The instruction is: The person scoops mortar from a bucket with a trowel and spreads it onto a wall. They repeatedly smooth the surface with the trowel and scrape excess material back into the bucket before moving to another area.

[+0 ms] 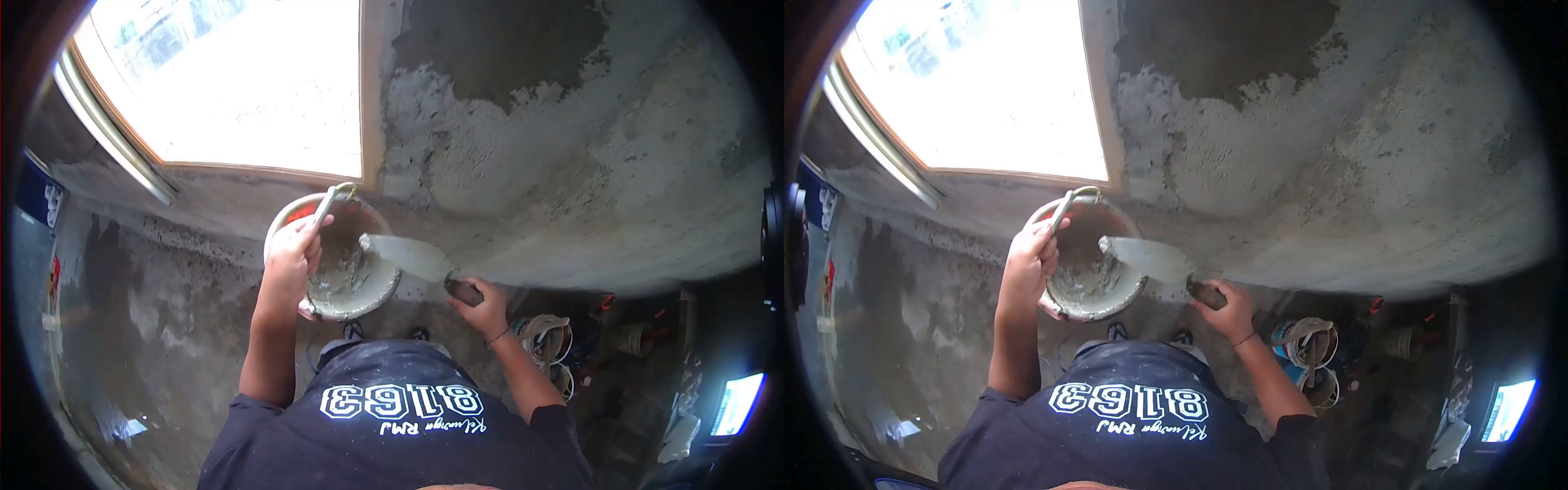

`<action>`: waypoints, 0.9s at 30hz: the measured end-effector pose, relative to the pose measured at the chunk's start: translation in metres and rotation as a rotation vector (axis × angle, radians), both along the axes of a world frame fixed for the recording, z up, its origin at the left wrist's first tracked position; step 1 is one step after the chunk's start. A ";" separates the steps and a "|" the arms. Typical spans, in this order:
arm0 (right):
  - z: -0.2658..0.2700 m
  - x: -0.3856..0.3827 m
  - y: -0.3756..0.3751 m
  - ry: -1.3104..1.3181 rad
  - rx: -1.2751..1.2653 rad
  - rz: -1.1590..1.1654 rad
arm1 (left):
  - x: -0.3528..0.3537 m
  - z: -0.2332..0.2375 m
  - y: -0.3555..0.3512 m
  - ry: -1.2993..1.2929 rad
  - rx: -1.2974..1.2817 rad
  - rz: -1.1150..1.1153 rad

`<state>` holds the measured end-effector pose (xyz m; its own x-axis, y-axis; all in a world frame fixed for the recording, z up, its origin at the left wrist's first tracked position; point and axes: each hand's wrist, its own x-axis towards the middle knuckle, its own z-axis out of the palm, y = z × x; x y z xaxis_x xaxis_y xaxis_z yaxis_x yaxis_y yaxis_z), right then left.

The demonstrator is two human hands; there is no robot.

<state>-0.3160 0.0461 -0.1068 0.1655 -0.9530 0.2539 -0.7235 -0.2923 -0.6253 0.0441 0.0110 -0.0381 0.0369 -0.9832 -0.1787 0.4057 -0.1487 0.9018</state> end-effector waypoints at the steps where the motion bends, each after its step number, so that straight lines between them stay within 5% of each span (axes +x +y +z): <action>1: -0.002 0.000 0.001 -0.020 0.007 -0.004 | 0.001 0.000 0.001 0.014 0.005 0.025; 16: -0.013 0.023 -0.043 -0.299 -0.122 0.104 | 0.008 -0.018 0.000 0.096 0.036 0.115; 27: -0.023 0.031 -0.068 -0.633 0.091 0.145 | 0.016 -0.052 -0.006 0.067 0.081 0.189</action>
<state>-0.2852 -0.0222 -0.1296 0.1385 -0.9545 0.2640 -0.1646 -0.2850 -0.9443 0.0605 0.0051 -0.0902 0.2043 -0.9423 -0.2653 0.4921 -0.1355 0.8600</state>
